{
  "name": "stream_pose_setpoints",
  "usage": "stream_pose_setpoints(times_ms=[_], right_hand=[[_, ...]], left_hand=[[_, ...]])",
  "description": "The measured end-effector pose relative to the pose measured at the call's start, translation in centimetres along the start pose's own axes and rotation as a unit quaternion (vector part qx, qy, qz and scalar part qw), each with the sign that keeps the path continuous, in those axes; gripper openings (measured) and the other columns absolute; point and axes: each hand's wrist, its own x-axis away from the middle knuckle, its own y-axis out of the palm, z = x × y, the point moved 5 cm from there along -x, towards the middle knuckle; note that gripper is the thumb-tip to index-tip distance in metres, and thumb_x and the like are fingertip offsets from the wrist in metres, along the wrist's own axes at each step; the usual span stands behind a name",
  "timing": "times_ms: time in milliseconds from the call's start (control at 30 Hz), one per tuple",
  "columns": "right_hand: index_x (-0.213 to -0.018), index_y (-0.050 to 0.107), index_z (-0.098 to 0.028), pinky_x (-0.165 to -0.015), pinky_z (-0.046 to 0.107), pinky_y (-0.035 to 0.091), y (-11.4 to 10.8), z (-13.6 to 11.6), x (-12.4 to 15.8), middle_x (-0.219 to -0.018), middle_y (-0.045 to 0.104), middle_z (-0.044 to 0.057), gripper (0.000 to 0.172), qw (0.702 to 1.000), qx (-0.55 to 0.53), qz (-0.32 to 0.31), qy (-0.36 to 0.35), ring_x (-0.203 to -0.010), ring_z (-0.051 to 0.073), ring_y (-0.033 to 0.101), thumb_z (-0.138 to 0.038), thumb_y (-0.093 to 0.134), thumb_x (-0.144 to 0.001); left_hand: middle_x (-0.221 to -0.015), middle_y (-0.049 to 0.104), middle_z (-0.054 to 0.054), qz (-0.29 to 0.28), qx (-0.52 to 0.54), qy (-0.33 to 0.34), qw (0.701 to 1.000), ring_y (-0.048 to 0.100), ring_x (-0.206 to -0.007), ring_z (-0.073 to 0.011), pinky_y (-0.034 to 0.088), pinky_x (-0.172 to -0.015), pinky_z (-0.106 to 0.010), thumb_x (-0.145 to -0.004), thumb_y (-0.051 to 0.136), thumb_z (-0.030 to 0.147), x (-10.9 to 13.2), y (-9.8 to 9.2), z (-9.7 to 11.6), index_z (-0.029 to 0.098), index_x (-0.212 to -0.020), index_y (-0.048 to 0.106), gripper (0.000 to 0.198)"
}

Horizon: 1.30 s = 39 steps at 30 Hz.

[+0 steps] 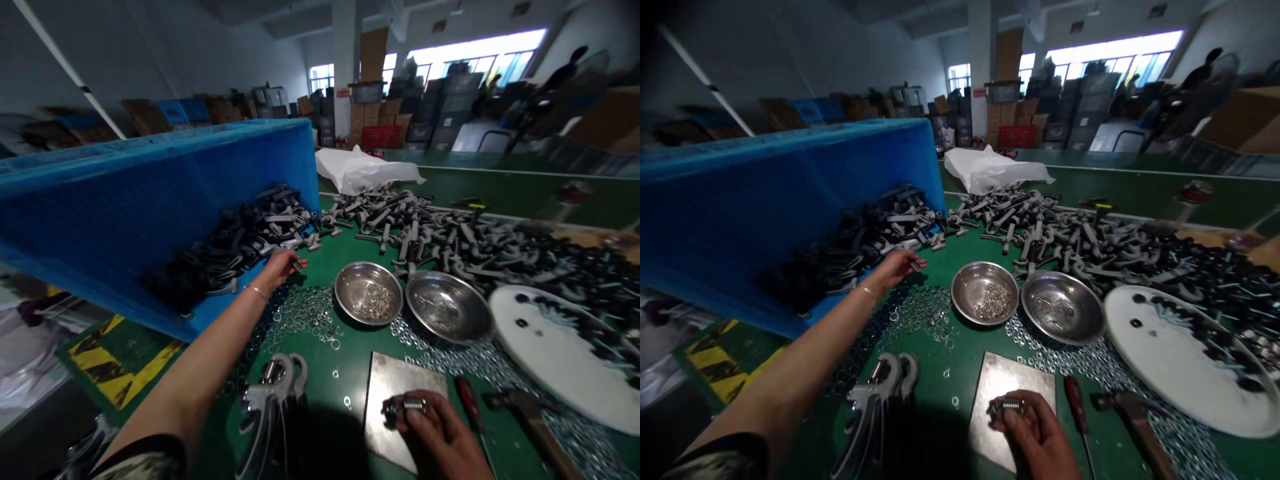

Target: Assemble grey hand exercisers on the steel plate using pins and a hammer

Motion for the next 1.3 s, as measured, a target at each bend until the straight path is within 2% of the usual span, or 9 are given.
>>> stream_pose_setpoints(times_ms=[167, 267, 367, 500, 700, 933, 1067, 1133, 1300], right_hand=[[-0.097, 0.069, -0.022, -0.079, 0.036, 0.056, -1.4, -1.3, 2.1, -0.092, 0.076, 0.009, 0.034, 0.998, -0.018, 0.03, -0.047, -0.082, 0.024, 0.073, -0.045, 0.081, -0.075], [-0.099, 0.066, -0.022, -0.078, 0.036, 0.057, -1.4, -1.2, 3.9, -0.091, 0.076, 0.008, 0.033, 0.998, -0.021, 0.023, -0.058, -0.081, 0.023, 0.073, -0.044, 0.079, -0.078], [-0.101, 0.064, -0.023, -0.081, 0.037, 0.056, -1.0, -0.9, 5.8, -0.092, 0.075, 0.006, 0.032, 0.997, -0.008, 0.015, -0.072, -0.084, 0.023, 0.073, -0.044, 0.077, -0.081], [-0.1, 0.064, -0.024, -0.081, 0.033, 0.055, 0.0, -0.9, 7.7, -0.091, 0.074, 0.004, 0.03, 0.995, 0.001, 0.014, -0.095, -0.084, 0.021, 0.071, -0.045, 0.075, -0.081], [-0.096, 0.068, -0.027, -0.083, 0.029, 0.05, 0.8, -1.4, 8.9, -0.095, 0.072, 0.002, 0.03, 0.986, 0.078, 0.041, -0.144, -0.092, 0.021, 0.066, -0.048, 0.076, -0.078], [-0.096, 0.071, -0.023, -0.082, 0.031, 0.049, 0.5, -1.1, 7.5, -0.1, 0.068, 0.006, 0.029, 0.982, 0.109, -0.119, -0.093, -0.093, 0.023, 0.063, -0.048, 0.071, -0.083], [-0.103, 0.066, -0.021, -0.079, 0.033, 0.05, 4.2, -3.0, 3.0, -0.094, 0.067, 0.006, 0.033, 0.901, 0.335, -0.182, -0.208, -0.086, 0.022, 0.063, -0.045, 0.044, -0.099], [-0.098, 0.065, -0.021, -0.09, 0.036, 0.047, 7.1, -3.9, -0.6, -0.1, 0.066, 0.008, 0.025, 0.827, 0.449, -0.161, -0.297, -0.098, 0.023, 0.06, -0.038, 0.046, -0.098], [-0.08, 0.063, -0.019, -0.093, 0.038, 0.044, 12.8, -2.8, -8.5, -0.096, 0.063, 0.01, 0.006, 0.775, 0.531, -0.161, -0.302, -0.1, 0.025, 0.057, -0.019, 0.06, -0.085]], left_hand=[[-0.093, 0.065, -0.001, -0.229, -0.089, 0.09, 0.965, 0.066, -0.073, -0.0157, 0.057, -0.07, -0.032, -0.077, 0.066, 0.012, 15.8, 0.4, -1.7, 0.024, -0.133, 0.047, 0.06], [-0.079, 0.061, 0.001, -0.312, -0.145, 0.057, 0.937, 0.065, -0.07, -0.0153, 0.054, -0.071, -0.031, -0.088, 0.059, 0.027, 24.8, 1.4, -6.4, 0.023, -0.126, 0.049, 0.04], [-0.08, 0.061, 0.0, -0.322, -0.156, 0.025, 0.933, 0.062, -0.07, -0.0131, 0.049, -0.067, -0.026, -0.086, 0.057, 0.025, 29.5, 2.5, -12.0, 0.02, -0.115, 0.049, 0.031], [-0.074, 0.058, 0.003, -0.303, -0.118, 0.004, 0.946, 0.053, -0.057, -0.0093, 0.042, -0.054, -0.021, -0.076, 0.056, 0.023, 31.0, 4.4, -16.7, 0.019, -0.103, 0.044, 0.03], [-0.071, 0.06, 0.005, -0.305, 0.011, -0.055, 0.951, 0.046, -0.046, -0.0065, 0.039, -0.046, -0.019, -0.068, 0.06, 0.024, 32.1, 5.8, -18.9, 0.021, -0.097, 0.041, 0.036], [-0.075, 0.069, -0.005, -0.516, 0.031, -0.173, 0.838, 0.052, -0.042, -0.0077, 0.04, -0.042, -0.019, -0.073, 0.076, 0.038, 36.2, 5.5, -19.6, 0.016, -0.11, 0.045, 0.053], [-0.066, 0.069, -0.004, -0.396, 0.087, -0.158, 0.901, 0.03, -0.031, -0.0031, 0.025, -0.037, -0.017, -0.087, 0.061, 0.045, 35.5, 3.8, -20.1, 0.018, -0.098, 0.044, 0.033], [-0.067, 0.069, -0.004, -0.323, 0.076, -0.112, 0.937, 0.037, -0.036, -0.0052, 0.027, -0.041, -0.017, -0.089, 0.058, 0.045, 34.8, 2.8, -20.4, 0.019, -0.095, 0.044, 0.031], [-0.087, 0.074, -0.012, -0.304, -0.031, -0.057, 0.951, 0.059, -0.059, -0.0114, 0.039, -0.056, -0.021, -0.092, 0.053, 0.054, 33.3, 2.1, -19.4, 0.015, -0.096, 0.05, 0.039]])
